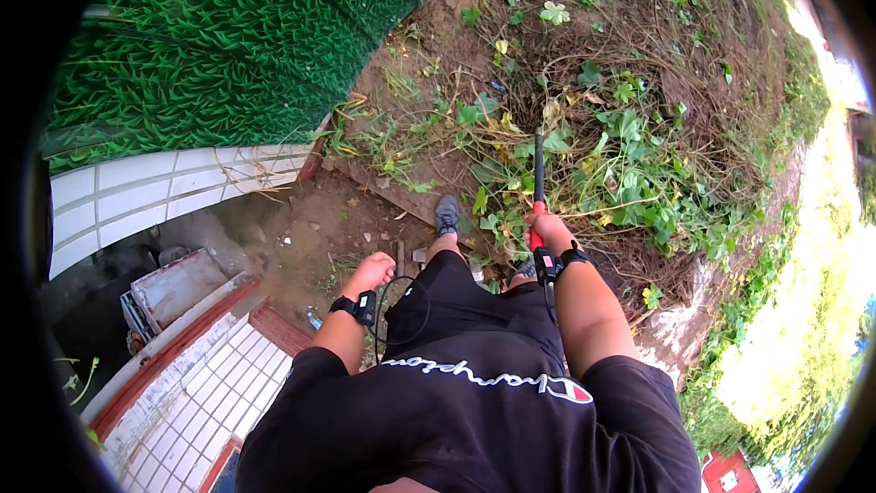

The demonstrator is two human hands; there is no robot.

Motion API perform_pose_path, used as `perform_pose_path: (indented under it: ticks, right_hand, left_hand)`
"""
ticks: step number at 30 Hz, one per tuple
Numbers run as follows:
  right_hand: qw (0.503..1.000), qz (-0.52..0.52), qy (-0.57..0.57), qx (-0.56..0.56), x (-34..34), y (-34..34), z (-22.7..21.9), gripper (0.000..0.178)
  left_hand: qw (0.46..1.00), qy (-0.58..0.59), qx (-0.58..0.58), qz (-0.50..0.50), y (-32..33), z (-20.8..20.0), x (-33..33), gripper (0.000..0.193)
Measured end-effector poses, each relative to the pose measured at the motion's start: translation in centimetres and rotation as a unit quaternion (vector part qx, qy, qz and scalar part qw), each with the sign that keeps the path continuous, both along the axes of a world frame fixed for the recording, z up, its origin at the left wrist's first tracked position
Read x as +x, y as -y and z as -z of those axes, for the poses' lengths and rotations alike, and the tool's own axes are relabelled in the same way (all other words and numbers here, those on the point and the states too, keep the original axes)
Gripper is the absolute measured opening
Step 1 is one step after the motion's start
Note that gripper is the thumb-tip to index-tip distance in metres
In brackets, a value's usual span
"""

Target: The person uses a long-handled hook tool to pull and clear a pile of green vines and weeds from the ground in an outdoor yard area.

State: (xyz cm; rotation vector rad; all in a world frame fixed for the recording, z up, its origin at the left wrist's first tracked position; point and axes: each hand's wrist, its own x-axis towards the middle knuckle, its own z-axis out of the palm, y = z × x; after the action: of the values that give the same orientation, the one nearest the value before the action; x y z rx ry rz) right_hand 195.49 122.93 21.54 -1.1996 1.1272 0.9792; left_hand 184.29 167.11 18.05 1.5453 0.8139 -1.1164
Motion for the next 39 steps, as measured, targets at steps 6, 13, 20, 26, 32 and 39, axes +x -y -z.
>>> perform_pose_path:
  ticks: [6,13,20,26,32,39]
  right_hand:
    - [0.985,0.121,-0.021,0.120,-0.9,4.5,0.0,0.015]
    - [0.999,-0.017,0.036,-0.018,-3.7,5.2,-2.4,0.016]
    - [0.997,-0.014,0.075,-0.008,-6.8,5.2,-0.5,0.013]
    - [0.996,-0.041,0.076,-0.015,-10.4,10.4,-6.0,0.021]
    - [0.993,-0.057,0.100,0.021,-19.1,20.9,-6.8,0.028]
    - [0.955,-0.246,0.150,-0.067,-22.1,25.9,-10.2,0.028]
  left_hand:
    - [0.995,0.026,0.015,0.092,2.1,-2.9,0.7,0.015]
    - [0.994,0.037,0.012,0.105,2.4,-2.4,3.5,0.014]
    - [0.980,0.033,0.067,0.184,3.5,-3.3,7.8,0.012]
    - [0.981,0.091,0.070,0.156,8.7,-6.2,10.3,0.012]
    - [0.966,0.124,0.066,0.219,17.4,-8.0,9.1,0.012]
    - [0.949,0.134,0.042,0.284,25.8,-9.6,4.3,0.012]
